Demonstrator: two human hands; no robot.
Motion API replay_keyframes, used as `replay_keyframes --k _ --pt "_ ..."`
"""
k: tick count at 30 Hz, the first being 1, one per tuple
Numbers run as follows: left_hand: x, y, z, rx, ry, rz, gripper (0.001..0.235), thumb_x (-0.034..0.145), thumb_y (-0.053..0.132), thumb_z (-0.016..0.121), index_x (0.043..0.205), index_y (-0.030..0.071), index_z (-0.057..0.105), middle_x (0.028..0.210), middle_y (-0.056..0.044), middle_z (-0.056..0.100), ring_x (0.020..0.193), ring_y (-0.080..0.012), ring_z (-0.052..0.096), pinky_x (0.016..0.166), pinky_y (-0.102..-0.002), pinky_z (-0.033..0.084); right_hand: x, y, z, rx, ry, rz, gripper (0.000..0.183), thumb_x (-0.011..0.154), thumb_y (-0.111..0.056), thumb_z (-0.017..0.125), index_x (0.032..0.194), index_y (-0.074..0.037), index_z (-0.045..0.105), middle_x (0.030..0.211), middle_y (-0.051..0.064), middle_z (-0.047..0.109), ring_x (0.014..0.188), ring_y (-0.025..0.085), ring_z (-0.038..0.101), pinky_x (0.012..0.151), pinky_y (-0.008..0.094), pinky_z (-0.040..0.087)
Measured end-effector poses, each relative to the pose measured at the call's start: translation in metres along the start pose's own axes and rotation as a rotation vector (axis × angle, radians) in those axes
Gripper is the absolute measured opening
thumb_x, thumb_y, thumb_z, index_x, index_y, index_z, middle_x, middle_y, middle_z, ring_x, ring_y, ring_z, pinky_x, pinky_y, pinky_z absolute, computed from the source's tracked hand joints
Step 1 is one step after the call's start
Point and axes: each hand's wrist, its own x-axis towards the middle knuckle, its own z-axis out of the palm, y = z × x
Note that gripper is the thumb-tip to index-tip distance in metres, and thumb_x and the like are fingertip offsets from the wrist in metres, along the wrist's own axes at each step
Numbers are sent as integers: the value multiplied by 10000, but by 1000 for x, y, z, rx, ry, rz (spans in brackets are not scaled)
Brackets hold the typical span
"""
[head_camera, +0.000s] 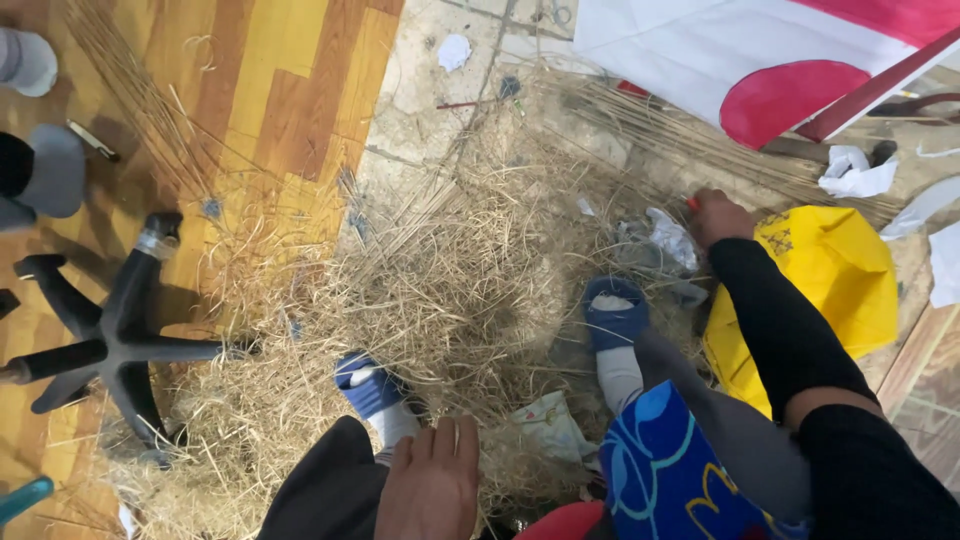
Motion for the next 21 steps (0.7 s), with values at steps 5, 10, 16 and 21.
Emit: replay_keyframes --k 5,10,16,21 --pt "-3 8 -11 -127 -24 30 544 839 227 674 1303 3 496 1106 -186 637 960 -372 632 865 -507 461 -22 -6 -25 40 251 -217 211 1030 -228 583 1118 -100 726 1176 142 687 970 378 662 842 461 541" --pt "-4 13 -11 10 -1 26 360 894 151 563 1219 -4 558 979 -192 664 867 -371 656 802 -495 494 -59 -46 -94 165 269 -266 195 1011 -232 614 1097 -68 675 1110 163 684 978 378 632 848 455 501" --pt "-6 6 -32 -23 37 42 295 933 155 568 1159 -34 588 977 -201 705 841 -364 696 798 -518 532 -126 -96 -190 403 518 -428 215 975 -250 667 977 -35 656 910 156 679 823 362 616 739 444 476" --pt "9 -6 -28 -72 377 113 153 867 135 580 961 26 633 908 -187 712 814 -397 676 817 -513 509 -230 -144 -287 605 610 -590 221 971 -209 702 1040 0 684 863 125 692 736 277 600 703 390 476"
